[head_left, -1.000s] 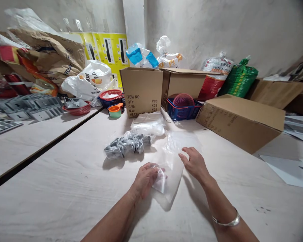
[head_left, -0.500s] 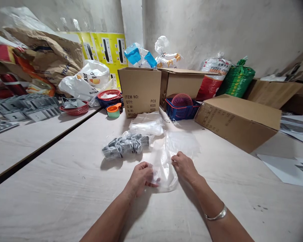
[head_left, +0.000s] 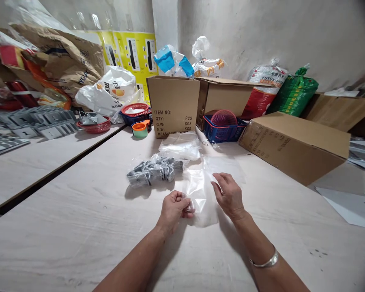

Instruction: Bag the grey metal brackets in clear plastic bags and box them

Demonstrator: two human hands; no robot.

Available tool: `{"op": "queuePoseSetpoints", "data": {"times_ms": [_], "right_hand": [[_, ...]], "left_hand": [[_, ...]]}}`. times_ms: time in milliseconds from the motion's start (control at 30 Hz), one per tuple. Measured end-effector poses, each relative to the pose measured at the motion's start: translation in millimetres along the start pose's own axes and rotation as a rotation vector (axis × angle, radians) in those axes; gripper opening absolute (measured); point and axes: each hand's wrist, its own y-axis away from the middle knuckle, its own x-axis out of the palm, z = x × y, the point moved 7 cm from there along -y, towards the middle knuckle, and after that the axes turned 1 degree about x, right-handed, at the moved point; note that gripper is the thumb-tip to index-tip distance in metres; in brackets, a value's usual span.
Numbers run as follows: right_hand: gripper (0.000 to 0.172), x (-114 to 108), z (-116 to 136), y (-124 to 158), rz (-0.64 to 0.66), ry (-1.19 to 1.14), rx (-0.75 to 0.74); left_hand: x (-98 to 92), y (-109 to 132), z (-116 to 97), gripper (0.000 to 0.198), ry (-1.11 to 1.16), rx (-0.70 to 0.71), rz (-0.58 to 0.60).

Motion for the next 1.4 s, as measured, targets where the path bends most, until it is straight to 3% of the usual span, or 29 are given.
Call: {"op": "queuePoseSetpoints", "data": {"times_ms": [100, 200, 333, 433, 500, 567, 733, 833, 1000, 1100, 1200, 1300, 1400], "right_hand": [[0.019, -11, 15, -2, 0.011, -0.171, -0.05], [0.024, -14, 41, 0, 0.146, -0.258, -0.173], [0.034, -9, 67, 8, 0.316, -0.191, -0.266], [0.017, 1, 68, 12, 0.388, -0.068, -0.259], [0.004, 7, 61, 12, 0.387, 0.013, -0.224], [0.01, 8, 53, 10, 0.342, 0.076, -0.185], [0.016, -1, 51, 6, 0.186, 0.171, -0.249], [0.019, -7, 60, 7, 0.148, 0.153, -0.335], [0.016, -5, 74, 12, 0.201, 0.062, -0.413], [0.014, 6, 72, 14, 0.279, 0.157, -0.357], [0.023, 13, 58, 12, 0.308, 0.31, -0.206], [0.025, 11, 43, 9, 0.298, 0.402, -0.061], [0.014, 0, 39, 5, 0.223, 0.396, 0.008]], "left_hand": [[-1.4, -1, 0, 0.032, 0.034, 0.011, -0.031], [-1.4, -2, 1, 0.036, 0.054, 0.017, -0.047], [-1.8, -4, 1, 0.039, 0.103, 0.063, -0.055], [-2.4, -5, 3, 0.041, 0.088, 0.054, -0.051], [-2.9, -5, 3, 0.044, 0.041, 0.046, -0.045], [-4.2, -3, 0, 0.05, -0.049, 0.09, -0.051], [-3.4, 12, -27, 0.072, -0.451, 0.505, -0.115], [-2.8, 17, -31, 0.061, -0.567, 0.606, -0.153], [-9.7, 6, -27, 0.036, -0.511, 0.55, -0.177], [-7.6, 4, -29, 0.019, -0.568, 0.588, -0.145], [-0.7, 8, -33, 0.019, -0.755, 0.683, -0.121], [1.7, 11, -35, 0.017, -0.873, 0.721, -0.134], [-1.8, 14, -38, 0.017, -0.839, 0.741, -0.178]]}}
